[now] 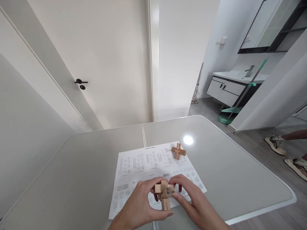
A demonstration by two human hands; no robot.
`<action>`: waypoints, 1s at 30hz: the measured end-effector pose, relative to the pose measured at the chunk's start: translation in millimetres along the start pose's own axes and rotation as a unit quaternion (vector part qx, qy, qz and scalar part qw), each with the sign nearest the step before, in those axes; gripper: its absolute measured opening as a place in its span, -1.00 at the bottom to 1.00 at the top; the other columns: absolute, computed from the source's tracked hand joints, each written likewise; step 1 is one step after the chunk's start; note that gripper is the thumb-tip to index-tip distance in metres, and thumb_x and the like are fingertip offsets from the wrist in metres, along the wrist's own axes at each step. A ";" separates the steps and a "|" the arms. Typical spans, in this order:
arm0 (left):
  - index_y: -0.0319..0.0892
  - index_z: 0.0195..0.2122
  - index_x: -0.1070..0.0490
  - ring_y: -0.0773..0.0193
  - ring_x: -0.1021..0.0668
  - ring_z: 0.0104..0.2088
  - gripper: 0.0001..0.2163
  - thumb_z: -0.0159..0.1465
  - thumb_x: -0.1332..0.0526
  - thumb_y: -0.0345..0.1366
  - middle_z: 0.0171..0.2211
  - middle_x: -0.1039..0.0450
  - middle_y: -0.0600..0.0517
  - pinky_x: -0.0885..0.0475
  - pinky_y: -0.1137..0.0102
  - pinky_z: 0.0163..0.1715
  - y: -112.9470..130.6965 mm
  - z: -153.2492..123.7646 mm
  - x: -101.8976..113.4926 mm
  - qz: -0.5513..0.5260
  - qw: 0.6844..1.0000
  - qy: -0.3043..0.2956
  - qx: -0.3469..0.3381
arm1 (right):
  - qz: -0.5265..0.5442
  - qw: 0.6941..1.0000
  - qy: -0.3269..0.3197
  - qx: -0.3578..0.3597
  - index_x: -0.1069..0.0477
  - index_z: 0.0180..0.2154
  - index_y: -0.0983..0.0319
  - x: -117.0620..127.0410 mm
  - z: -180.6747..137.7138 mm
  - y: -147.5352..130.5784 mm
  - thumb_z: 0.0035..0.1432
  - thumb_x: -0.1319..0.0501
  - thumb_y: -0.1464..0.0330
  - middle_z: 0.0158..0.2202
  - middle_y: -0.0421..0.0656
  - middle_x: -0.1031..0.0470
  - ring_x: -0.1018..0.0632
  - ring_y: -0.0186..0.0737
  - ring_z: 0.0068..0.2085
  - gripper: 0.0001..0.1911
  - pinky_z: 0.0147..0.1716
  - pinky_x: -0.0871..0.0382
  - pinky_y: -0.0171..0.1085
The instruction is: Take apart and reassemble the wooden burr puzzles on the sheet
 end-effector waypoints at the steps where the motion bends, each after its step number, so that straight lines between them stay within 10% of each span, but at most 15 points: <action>1: 0.00 -0.01 -0.50 0.28 -0.45 -0.33 -0.52 0.02 -0.51 -0.26 -0.31 -0.50 0.15 -0.43 0.43 -0.25 1.8 1.3 -0.4 0.000 1.000 -0.004 -0.008 | 0.011 1.000 -0.017 -0.010 -0.37 -0.01 0.07 -1.0 0.3 0.8 0.47 -0.04 0.21 -0.10 -0.14 -0.49 -0.52 -0.19 -0.20 -0.80 -0.14 -0.44 -0.25; 17: 0.07 0.24 -0.37 0.11 -0.57 -0.07 -0.43 0.19 -0.42 -0.29 -0.01 -0.56 0.00 -0.47 0.31 -0.05 12.9 17.8 4.0 0.146 0.975 -0.074 -0.149 | 0.269 0.949 -0.067 -0.150 -0.37 -0.25 0.18 -7.7 -3.8 15.1 0.38 -0.05 -0.08 -0.50 -0.28 -0.34 -0.39 -0.24 -0.41 -0.53 -0.22 -0.36 -0.25; 21: 0.21 0.46 0.08 -0.05 -0.34 0.33 -0.16 0.26 -0.38 -0.08 0.40 -0.21 -0.05 -0.39 0.09 0.20 -32.2 10.6 3.9 0.193 0.979 0.004 -0.068 | 0.224 0.958 0.050 -0.170 -0.40 -0.23 0.20 -0.8 -5.9 50.4 0.36 -0.09 -0.08 -0.49 -0.27 -0.38 -0.42 -0.23 -0.41 -0.52 -0.31 -0.35 -0.27; 30: 0.00 0.39 -0.16 -0.13 -0.20 0.41 -0.46 0.41 -0.05 -0.04 0.42 -0.18 -0.05 -0.25 -0.12 0.30 -185.3 -67.3 26.7 0.340 0.899 0.273 0.042 | -0.019 0.944 0.272 -0.183 -0.42 -0.30 0.18 21.8 -2.8 108.6 0.24 -0.11 -0.18 -0.37 -0.12 -0.60 -0.51 -0.12 -0.44 -0.45 -0.39 -0.37 -0.21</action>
Point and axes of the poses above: each hand's wrist, its own z-axis towards the middle knuckle, its own x-axis out of the back of the hand, y = z × x, the point moved 2 cm from there along z, towards the middle knuckle
